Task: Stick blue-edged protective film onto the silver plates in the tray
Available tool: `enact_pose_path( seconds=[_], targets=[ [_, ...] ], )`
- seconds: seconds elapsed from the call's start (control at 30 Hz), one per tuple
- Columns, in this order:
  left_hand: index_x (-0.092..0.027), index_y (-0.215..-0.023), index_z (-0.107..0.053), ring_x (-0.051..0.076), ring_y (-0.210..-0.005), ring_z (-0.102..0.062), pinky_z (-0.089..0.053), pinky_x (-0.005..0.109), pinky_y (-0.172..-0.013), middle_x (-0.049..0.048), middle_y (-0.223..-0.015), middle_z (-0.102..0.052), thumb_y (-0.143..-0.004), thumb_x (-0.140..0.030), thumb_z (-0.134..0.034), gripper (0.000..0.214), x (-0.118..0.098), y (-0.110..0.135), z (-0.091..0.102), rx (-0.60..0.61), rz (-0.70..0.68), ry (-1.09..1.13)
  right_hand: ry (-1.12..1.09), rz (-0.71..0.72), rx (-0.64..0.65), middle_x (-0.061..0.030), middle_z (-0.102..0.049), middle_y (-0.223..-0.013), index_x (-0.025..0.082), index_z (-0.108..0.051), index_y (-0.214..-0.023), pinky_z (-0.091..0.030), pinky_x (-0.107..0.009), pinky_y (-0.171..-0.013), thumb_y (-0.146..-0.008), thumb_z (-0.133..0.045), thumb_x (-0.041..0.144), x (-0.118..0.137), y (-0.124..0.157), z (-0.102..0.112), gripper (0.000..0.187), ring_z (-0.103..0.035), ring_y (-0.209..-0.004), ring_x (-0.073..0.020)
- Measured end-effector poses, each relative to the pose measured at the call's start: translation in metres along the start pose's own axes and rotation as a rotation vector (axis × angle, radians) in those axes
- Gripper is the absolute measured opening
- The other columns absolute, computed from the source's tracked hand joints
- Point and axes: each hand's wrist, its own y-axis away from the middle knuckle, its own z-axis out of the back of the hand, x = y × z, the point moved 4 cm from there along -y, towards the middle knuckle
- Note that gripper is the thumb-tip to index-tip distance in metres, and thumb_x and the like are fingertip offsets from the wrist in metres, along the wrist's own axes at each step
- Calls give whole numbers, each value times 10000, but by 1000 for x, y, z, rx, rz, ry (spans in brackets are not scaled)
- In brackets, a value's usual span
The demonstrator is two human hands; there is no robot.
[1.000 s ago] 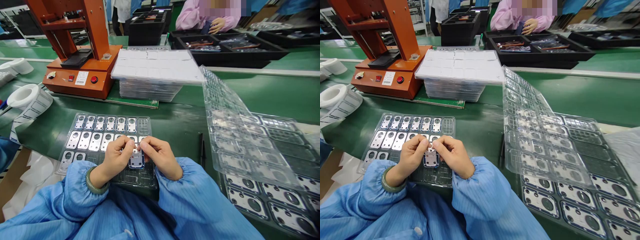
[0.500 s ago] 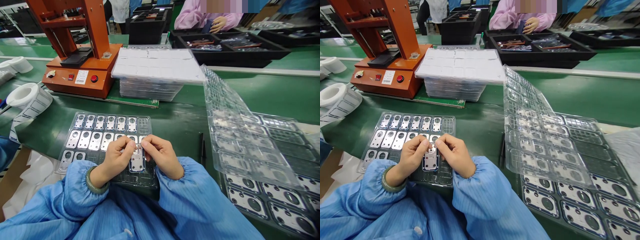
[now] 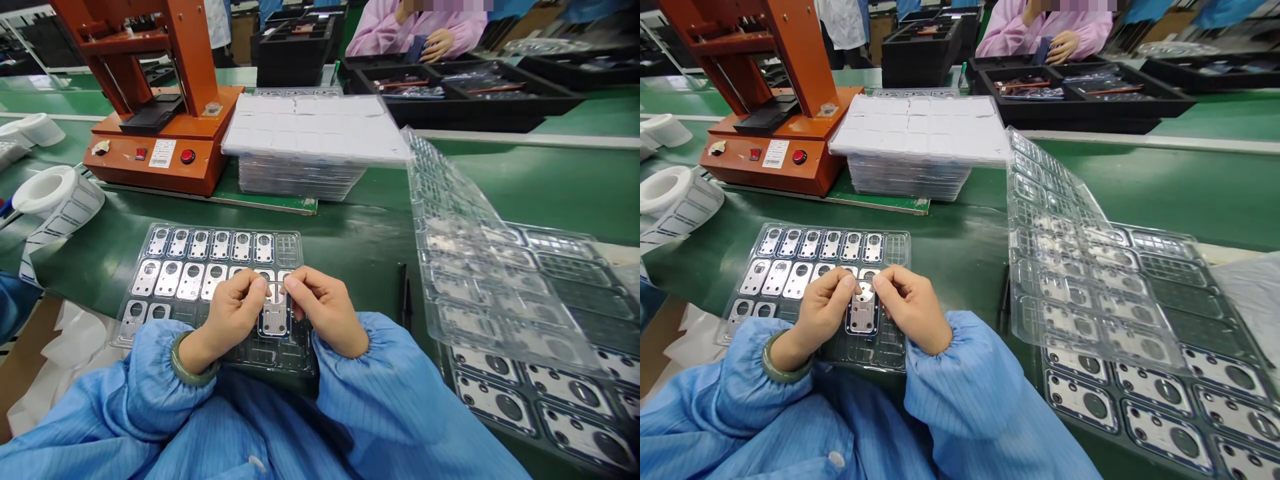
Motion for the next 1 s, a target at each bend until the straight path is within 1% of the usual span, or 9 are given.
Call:
enact_pose_path(
  seconds=[0.07,0.13,0.23,0.3,0.37,0.5,0.73,0.9,1.0],
  targets=[
    [-127,-706,-547,30,-439,-392,-331,158,-447,-39,-515,-436,-906,-386,-445,343,-1,0,0,-6,-24,-31,12,0,-12,30,-464,-522,135,-515,-680,-337,-181,-455,-846,-518,458,0,0,1,364,-424,-445,-44],
    [-126,-722,-554,32,-439,-393,-325,159,-442,-38,-518,-440,-907,-392,-444,342,1,0,0,-15,-11,-23,5,1,-22,31,-460,-516,137,-513,-683,-338,-180,-455,-849,-511,466,0,0,1,368,-423,-446,-47],
    [-126,-745,-555,51,-434,-428,-347,177,-442,-29,-503,-456,-920,-430,-402,383,4,1,-1,35,39,90,-5,15,-37,28,-464,-521,139,-514,-679,-341,-179,-456,-846,-515,458,1,0,2,361,-425,-453,-49],
    [-125,-752,-556,68,-459,-467,-385,193,-475,-16,-512,-485,-925,-440,-375,402,4,2,-1,61,23,178,1,26,-46,26,-469,-527,138,-520,-679,-339,-180,-455,-845,-518,446,2,0,2,350,-424,-455,-49],
    [-125,-737,-548,70,-471,-477,-395,196,-489,-13,-522,-498,-914,-424,-404,376,4,2,0,52,9,208,15,31,-51,23,-472,-533,138,-523,-676,-338,-183,-459,-846,-517,440,2,0,3,346,-424,-460,-51],
    [-125,-701,-520,51,-438,-447,-359,172,-449,-32,-509,-467,-869,-372,-498,299,7,1,2,24,58,158,58,46,-61,13,-477,-548,138,-531,-667,-349,-191,-488,-842,-519,429,2,0,2,340,-431,-501,-60],
    [-135,-693,-513,51,-451,-444,-367,172,-460,-32,-524,-470,-863,-329,-488,259,8,3,2,24,56,132,78,61,-65,7,-489,-569,139,-545,-680,-359,-195,-513,-844,-518,416,2,0,1,324,-440,-536,-67],
    [-137,-703,-519,54,-476,-464,-378,179,-488,-30,-547,-487,-860,-334,-494,254,8,2,3,-35,41,80,105,52,-53,2,-510,-586,136,-537,-667,-371,-196,-533,-863,-496,432,4,-1,3,358,-449,-542,-63],
    [-138,-744,-536,52,-457,-471,-380,169,-473,-39,-531,-497,-863,-347,-499,244,8,0,8,-183,25,120,113,25,32,8,-508,-574,133,-544,-685,-372,-195,-528,-884,-459,443,3,-1,2,377,-449,-514,-57]
  ],
)
